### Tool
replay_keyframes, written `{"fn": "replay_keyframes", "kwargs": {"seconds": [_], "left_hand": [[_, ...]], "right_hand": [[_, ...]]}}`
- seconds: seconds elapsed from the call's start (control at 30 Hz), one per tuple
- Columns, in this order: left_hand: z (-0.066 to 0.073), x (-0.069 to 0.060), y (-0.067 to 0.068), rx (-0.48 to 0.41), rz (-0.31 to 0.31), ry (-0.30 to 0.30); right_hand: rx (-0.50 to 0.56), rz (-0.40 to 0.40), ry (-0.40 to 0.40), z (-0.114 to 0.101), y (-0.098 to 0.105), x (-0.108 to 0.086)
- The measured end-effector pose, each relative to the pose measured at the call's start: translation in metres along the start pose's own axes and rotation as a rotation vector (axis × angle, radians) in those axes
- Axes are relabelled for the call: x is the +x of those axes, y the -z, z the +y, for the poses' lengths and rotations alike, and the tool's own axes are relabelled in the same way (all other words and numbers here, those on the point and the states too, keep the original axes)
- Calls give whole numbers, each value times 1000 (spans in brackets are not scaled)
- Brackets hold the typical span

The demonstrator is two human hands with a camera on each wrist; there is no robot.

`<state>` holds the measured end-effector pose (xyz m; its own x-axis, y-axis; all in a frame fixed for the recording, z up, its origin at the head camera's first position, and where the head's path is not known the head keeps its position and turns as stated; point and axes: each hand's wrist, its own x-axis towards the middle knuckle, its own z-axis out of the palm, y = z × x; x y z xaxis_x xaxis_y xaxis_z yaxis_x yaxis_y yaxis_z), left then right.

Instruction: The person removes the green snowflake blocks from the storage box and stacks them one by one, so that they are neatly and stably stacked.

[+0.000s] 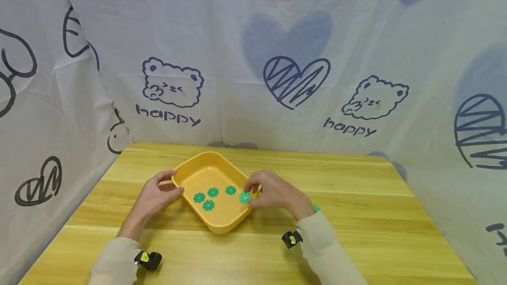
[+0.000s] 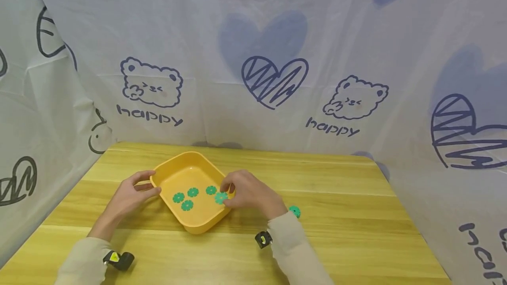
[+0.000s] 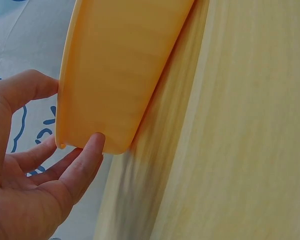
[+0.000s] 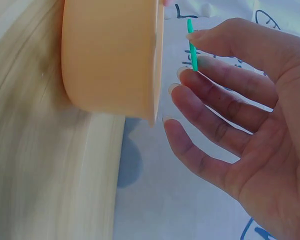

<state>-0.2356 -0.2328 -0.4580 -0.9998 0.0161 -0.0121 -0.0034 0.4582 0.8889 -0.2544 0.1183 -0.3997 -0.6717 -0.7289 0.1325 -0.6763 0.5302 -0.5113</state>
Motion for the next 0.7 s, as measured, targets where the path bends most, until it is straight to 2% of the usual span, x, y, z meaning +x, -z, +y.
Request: {"fn": "replay_keyframes", "kwargs": {"seconds": [0.43, 0.7], "left_hand": [[2, -1, 0, -1, 10, -15], [1, 0, 0, -1, 11, -11]], "right_hand": [[22, 58, -77, 16, 13, -32], [25, 85, -159, 26, 21, -55]]}}
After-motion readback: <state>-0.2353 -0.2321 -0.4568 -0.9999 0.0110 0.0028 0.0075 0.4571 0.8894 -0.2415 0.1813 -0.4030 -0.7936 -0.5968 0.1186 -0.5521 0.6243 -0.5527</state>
